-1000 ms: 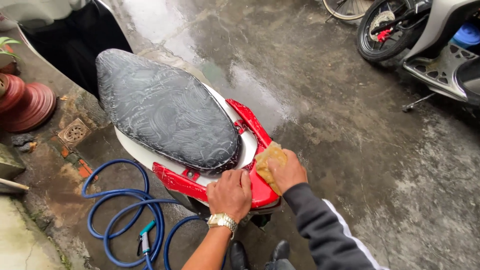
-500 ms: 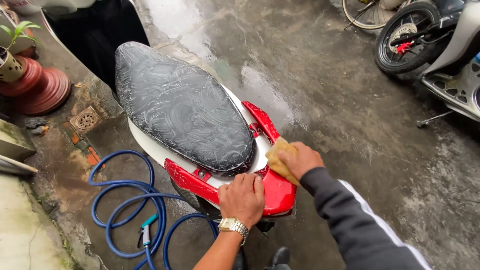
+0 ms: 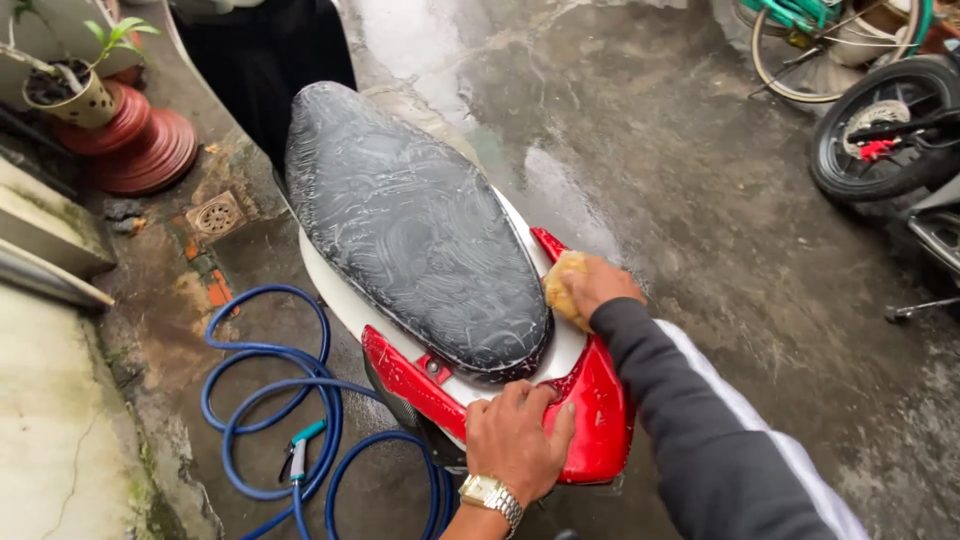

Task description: The person scrubs the seat and rear body panels of a red and white motorcycle using a yellow sponge. The person moves around the vehicle to clean different sections of the seat and the red plastic bodywork.

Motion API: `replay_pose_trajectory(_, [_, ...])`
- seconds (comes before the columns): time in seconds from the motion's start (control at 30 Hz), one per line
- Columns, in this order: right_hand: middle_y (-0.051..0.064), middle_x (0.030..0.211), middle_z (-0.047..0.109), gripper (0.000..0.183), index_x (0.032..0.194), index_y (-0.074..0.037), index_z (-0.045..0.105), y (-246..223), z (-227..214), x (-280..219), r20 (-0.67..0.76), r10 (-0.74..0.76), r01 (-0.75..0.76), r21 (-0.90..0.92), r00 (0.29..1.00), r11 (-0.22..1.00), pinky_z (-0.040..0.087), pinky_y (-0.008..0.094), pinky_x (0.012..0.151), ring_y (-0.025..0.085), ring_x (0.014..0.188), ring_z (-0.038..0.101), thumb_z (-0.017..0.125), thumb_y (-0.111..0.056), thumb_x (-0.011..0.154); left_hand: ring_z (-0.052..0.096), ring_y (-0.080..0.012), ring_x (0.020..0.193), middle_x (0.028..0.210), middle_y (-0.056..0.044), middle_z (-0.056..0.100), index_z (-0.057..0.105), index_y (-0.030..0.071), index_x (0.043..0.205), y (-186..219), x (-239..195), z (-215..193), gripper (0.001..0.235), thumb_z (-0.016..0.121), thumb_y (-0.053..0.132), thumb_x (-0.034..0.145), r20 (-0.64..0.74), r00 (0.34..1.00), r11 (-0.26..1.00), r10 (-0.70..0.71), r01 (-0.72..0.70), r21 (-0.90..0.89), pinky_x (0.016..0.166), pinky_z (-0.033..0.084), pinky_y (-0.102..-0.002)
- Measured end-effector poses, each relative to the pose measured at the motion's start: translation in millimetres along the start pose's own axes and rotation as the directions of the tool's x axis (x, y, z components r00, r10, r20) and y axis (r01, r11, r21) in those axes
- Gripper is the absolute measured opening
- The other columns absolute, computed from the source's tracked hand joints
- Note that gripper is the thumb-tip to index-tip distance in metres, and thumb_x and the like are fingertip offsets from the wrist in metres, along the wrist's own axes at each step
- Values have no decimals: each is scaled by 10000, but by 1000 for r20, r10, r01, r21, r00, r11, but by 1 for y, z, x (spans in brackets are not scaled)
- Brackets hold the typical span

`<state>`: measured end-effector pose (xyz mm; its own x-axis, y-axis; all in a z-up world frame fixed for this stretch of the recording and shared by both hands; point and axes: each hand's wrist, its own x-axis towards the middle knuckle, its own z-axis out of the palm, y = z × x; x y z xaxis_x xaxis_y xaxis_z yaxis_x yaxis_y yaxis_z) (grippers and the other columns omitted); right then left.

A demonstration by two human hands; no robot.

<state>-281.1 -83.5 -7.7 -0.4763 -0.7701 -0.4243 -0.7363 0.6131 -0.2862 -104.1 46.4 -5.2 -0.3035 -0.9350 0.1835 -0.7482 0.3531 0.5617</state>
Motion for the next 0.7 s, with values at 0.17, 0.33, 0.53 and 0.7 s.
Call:
replay_pose_trajectory(0.17, [181, 1042, 618, 526, 1027, -119, 593, 41, 7, -10, 52, -138, 137, 17, 989, 990, 397, 403, 812, 363, 953, 565, 369, -527, 782, 547, -256, 575, 808, -4, 597, 650, 182, 817, -4, 0, 3, 221, 552, 378, 786, -76, 997, 999, 8, -11, -34, 538, 367, -424])
replay_pose_trajectory(0.33, [146, 1186, 512, 601, 1224, -190, 410, 51, 3, -57, 67, -24, 31, -101, 997, 994, 388, 452, 823, 414, 995, 539, 417, -488, 702, 546, -263, 607, 816, -27, 611, 648, 156, 804, -3, 1, 1, 178, 538, 296, 807, -116, 993, 998, -7, 0, -60, 539, 379, -430])
replay_pose_trajectory(0.53, [335, 945, 505, 652, 1350, -172, 269, 64, 27, -107, -215, -223, 203, -109, 951, 973, 357, 520, 828, 509, 939, 464, 459, -413, 775, 511, -230, 574, 668, 3, 564, 603, 178, 781, -7, 0, -1, 82, 531, 213, 763, -201, 979, 996, 30, -45, -73, 528, 346, -380])
replay_pose_trajectory(0.7, [109, 1136, 594, 490, 1180, -74, 567, 68, 21, -104, -191, 166, -57, 476, 967, 878, 377, 312, 881, 200, 1022, 541, 539, -336, 767, 539, -213, 612, 697, 22, 588, 599, 165, 882, -4, -2, -3, 135, 507, 235, 813, -258, 966, 992, 0, -33, -122, 604, 371, -373])
